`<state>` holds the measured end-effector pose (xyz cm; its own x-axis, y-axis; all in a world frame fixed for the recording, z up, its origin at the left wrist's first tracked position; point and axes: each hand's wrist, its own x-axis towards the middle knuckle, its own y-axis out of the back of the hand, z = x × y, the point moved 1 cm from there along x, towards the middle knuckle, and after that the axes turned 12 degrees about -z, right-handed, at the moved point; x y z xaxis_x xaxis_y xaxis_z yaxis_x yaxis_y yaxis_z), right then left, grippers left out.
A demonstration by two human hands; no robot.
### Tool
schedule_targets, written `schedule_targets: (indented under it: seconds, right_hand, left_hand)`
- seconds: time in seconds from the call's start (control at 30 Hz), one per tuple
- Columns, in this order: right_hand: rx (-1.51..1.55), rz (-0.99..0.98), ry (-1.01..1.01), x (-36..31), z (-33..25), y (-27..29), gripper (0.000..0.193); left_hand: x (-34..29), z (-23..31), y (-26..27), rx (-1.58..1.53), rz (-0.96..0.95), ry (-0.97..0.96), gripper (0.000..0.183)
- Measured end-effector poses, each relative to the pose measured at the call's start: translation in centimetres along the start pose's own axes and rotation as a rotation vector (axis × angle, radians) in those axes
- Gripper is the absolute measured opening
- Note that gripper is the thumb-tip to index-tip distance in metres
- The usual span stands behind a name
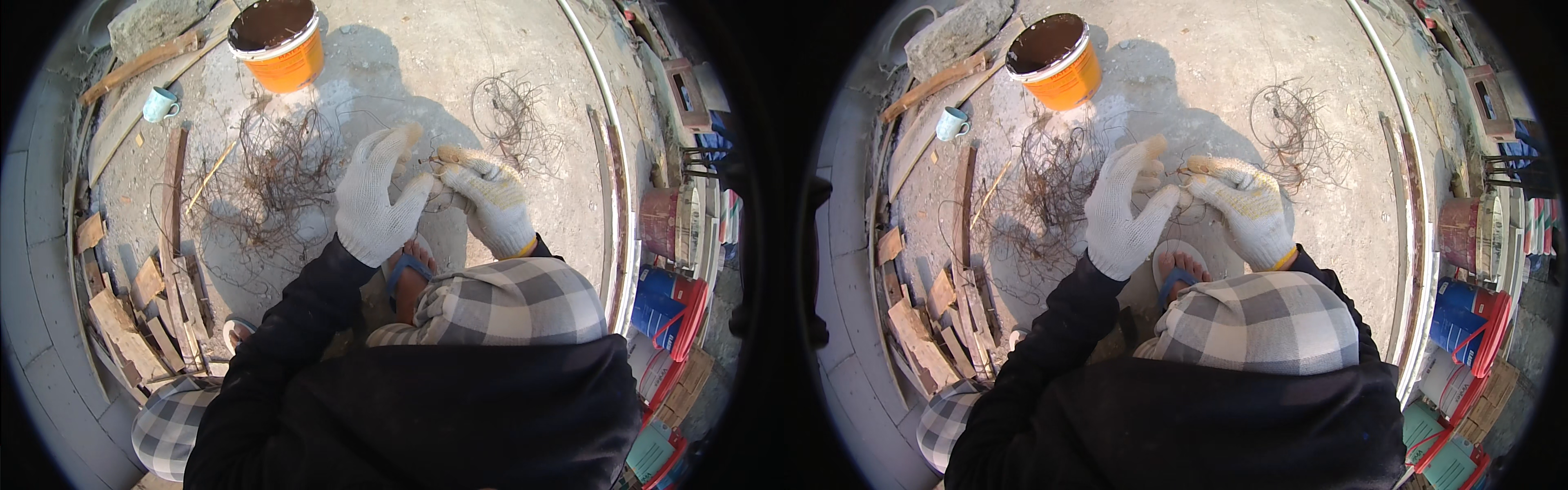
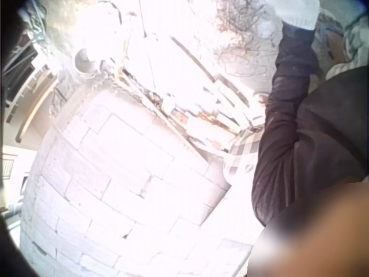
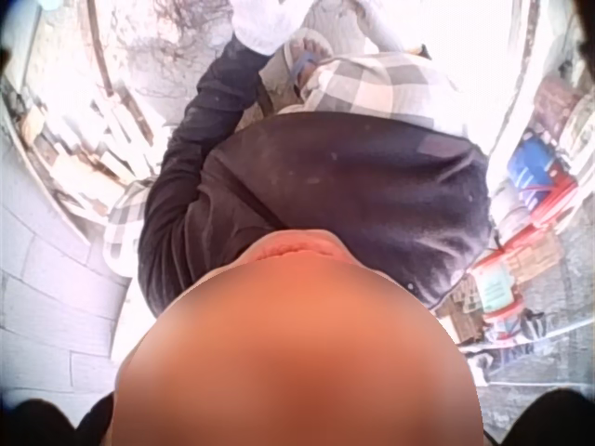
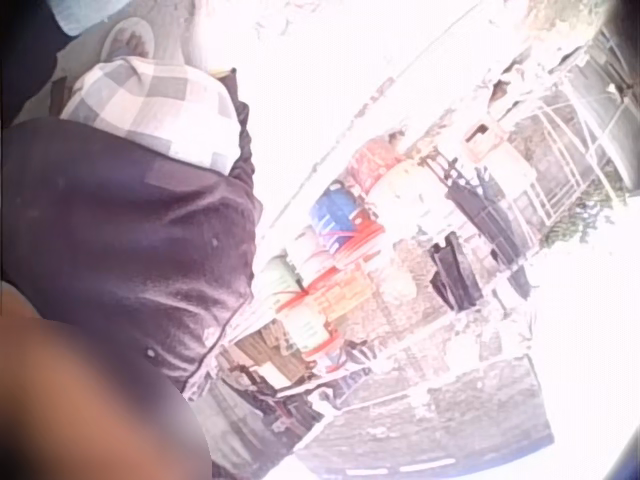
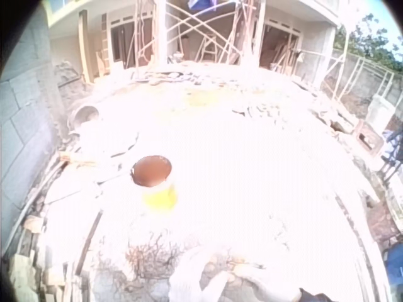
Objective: The person squats on a concrete floor and uses gloved hands to untangle and separate thin metal wires from a pile. They repeatedly pick up wire segments, straighten them, and place them into an orange bucket nearby.
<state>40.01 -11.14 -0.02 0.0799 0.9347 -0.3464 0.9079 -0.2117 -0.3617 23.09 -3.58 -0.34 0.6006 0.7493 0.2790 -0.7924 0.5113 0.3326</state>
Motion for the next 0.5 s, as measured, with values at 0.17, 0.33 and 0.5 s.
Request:
schedule_targets:
  seconds: [0.17, 0.33, 0.5]
  right_hand:
    - [0.039, -0.064, -0.038, -0.5, -0.2, -0.2, 0.030]
    - [-0.308, -0.070, 0.050, -0.3, -0.3, -0.5, 0.032]
    - [-0.739, -0.062, 0.195, -0.6, 0.1, -0.9, 0.037]
  left_hand:
    - [-0.2, -1.3, 0.2, -0.249, -0.190, 0.179, 0.042]
    - [-0.4, -1.7, -0.4, -0.397, -0.171, 0.340, 0.042]
    - [-1.0, -0.4, -0.2, -0.284, -0.086, 0.324, 0.038]
